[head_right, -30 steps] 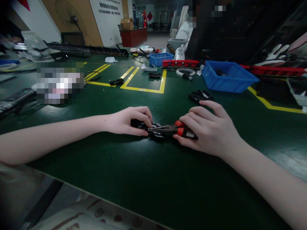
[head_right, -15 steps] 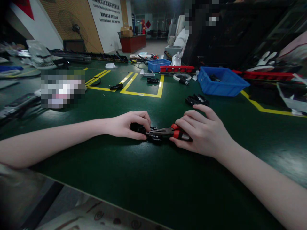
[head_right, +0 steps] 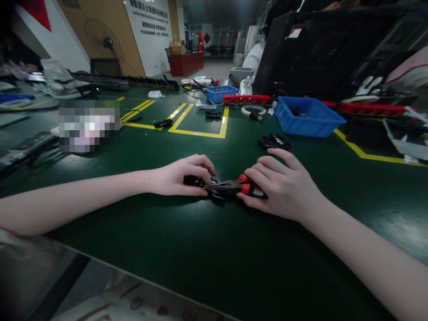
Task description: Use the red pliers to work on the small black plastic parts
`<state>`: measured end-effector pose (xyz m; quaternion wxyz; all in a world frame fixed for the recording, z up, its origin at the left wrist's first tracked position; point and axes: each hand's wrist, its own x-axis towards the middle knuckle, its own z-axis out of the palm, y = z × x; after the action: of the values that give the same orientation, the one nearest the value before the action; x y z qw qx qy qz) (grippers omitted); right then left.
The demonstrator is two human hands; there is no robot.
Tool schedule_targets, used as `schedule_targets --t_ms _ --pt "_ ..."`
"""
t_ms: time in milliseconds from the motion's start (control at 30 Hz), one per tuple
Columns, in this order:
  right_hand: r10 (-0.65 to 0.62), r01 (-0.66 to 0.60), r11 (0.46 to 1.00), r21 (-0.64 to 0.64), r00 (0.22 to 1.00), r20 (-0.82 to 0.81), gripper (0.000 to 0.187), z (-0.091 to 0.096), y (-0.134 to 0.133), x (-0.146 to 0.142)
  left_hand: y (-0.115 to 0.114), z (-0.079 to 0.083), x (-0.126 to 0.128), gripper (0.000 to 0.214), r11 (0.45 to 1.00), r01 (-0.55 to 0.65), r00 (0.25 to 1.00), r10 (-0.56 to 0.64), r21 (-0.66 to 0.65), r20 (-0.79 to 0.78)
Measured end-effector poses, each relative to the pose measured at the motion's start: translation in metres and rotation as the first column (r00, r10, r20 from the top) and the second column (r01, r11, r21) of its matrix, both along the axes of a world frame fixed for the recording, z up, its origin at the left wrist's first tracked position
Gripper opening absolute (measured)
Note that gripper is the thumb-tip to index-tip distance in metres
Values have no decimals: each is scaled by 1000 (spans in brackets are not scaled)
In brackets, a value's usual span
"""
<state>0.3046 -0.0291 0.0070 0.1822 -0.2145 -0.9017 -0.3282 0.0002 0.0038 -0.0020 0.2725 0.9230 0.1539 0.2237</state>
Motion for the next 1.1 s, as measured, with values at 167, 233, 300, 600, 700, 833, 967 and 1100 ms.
schedule_targets --t_ms 167,233,300,600,700,833,967,1100 --pt "-10 9 1000 -22 999 -36 24 -1 0 0 -2 2 0 11 999 -28 1000 28 -19 8" --pt "-13 11 999 -49 999 -48 23 -2 0 1 -2 3 0 11 999 -23 1000 23 -42 5" --pt "-20 16 998 -68 999 -49 23 -2 0 2 -3 4 0 11 998 -13 1000 14 -61 6" --pt "-30 28 998 -58 998 -48 28 -1 -1 1 -1 2 1 10 996 7 1000 -5 -91 26" --pt "-37 31 994 -107 998 -59 27 0 -2 1 0 2 1 11 994 8 1000 -5 -108 27" --pt "-52 38 985 -166 996 -77 28 0 -3 2 1 2 0 10 989 0 999 5 -146 34" --pt "-58 32 980 -196 990 -128 25 -2 -2 3 2 1 -1 9 986 9 999 -2 -166 41" --pt "-28 1 979 -204 991 -131 25 -1 -2 2 3 1 -1 8 986 15 999 -7 -167 51"
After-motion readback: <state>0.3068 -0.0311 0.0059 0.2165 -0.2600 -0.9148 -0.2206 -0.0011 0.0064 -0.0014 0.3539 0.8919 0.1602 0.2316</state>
